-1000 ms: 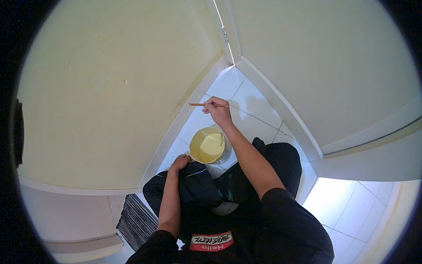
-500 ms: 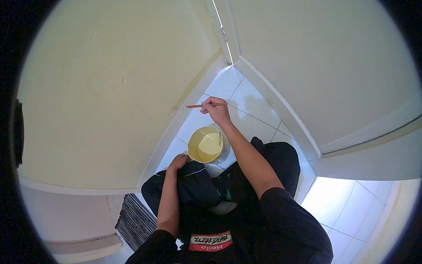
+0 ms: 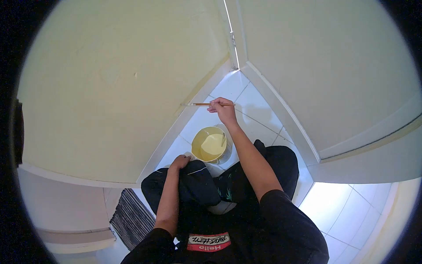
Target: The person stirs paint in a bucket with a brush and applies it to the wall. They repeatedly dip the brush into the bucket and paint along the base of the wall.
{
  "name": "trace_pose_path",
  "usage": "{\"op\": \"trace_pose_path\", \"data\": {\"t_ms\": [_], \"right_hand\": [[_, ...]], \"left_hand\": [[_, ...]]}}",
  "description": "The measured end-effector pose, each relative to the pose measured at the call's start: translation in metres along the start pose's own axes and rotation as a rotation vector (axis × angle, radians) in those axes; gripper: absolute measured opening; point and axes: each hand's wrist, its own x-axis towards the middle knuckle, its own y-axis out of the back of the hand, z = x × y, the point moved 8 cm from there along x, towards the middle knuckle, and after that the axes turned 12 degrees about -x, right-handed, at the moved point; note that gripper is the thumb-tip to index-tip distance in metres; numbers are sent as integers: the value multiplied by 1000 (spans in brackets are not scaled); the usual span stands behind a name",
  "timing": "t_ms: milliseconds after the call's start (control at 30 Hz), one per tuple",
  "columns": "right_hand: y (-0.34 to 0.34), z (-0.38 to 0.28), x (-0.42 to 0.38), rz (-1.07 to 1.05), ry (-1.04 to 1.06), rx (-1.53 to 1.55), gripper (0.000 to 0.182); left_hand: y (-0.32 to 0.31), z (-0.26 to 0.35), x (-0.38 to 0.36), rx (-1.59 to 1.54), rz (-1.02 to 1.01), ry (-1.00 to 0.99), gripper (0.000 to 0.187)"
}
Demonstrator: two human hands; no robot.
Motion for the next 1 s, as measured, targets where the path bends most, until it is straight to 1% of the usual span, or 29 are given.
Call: {"op": "trace_pose_path", "data": {"t_ms": [100, 300, 333, 467, 533, 733, 833, 933, 1000], "right_hand": [[6, -16, -4, 70, 33, 32, 14], [23, -35, -24, 181, -33, 167, 19], [27, -35, -31, 206, -47, 194, 21], [44, -38, -80, 321, 7, 121, 27], [47, -40, -107, 352, 0, 138, 31], [59, -53, -142, 482, 176, -3, 35], [61, -56, -145, 525, 186, -3, 34], [58, -52, -145, 591, 201, -134, 33], [47, -50, -151, 512, 212, -296, 31]], "left_hand": [[3, 1, -7, -13, 30, 0, 57], [-6, -14, 6, -53, 36, -13, 58], [-6, -13, 7, -51, 31, -12, 59], [-8, -6, 4, 12, -22, -29, 59], [-8, -6, 6, 1, -7, -36, 59], [-13, -9, 2, -70, 8, -13, 57], [-12, -9, 7, -70, 10, -17, 55], [-13, -10, 5, -64, 12, -18, 53], [-14, -11, 2, -80, -3, 0, 51]]}}
